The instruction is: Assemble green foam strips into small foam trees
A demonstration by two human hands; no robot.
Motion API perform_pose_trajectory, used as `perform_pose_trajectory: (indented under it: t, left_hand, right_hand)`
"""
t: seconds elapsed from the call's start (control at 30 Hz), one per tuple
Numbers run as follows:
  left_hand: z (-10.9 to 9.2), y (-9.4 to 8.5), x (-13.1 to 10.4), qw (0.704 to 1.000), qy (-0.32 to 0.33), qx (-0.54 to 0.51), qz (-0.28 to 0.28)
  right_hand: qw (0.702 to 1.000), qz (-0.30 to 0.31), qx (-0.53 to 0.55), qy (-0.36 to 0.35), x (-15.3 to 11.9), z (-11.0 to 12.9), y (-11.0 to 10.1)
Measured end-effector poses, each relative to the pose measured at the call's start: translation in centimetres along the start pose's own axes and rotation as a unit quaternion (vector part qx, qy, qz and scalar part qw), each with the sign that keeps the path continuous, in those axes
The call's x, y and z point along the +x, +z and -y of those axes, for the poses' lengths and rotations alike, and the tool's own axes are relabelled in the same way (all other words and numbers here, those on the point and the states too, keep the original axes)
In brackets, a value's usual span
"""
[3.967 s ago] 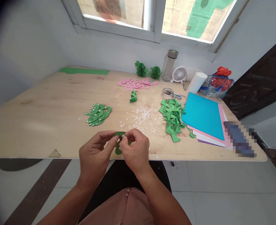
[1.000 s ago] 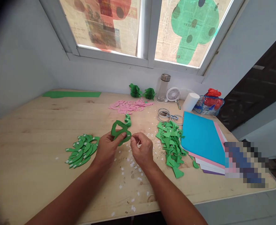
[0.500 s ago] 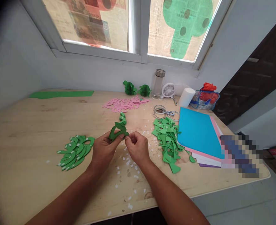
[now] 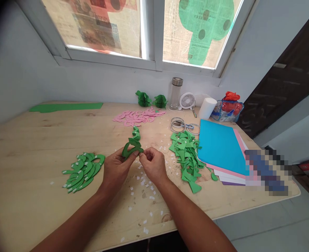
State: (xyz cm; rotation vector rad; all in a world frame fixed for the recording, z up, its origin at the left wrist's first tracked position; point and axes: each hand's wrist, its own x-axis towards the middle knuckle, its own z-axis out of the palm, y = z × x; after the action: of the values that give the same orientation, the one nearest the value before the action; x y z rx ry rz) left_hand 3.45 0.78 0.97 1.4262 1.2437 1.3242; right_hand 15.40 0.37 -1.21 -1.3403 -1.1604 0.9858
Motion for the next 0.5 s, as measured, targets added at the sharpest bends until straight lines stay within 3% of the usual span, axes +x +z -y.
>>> perform_pose_trajectory:
  t: [0.5]
  left_hand:
    - [-0.03, 0.04, 0.01, 1.000, -0.012, -0.024, -0.003]
  right_hand:
    - [1.000, 0.001, 0.000, 0.000, -0.06, 0.08, -0.05]
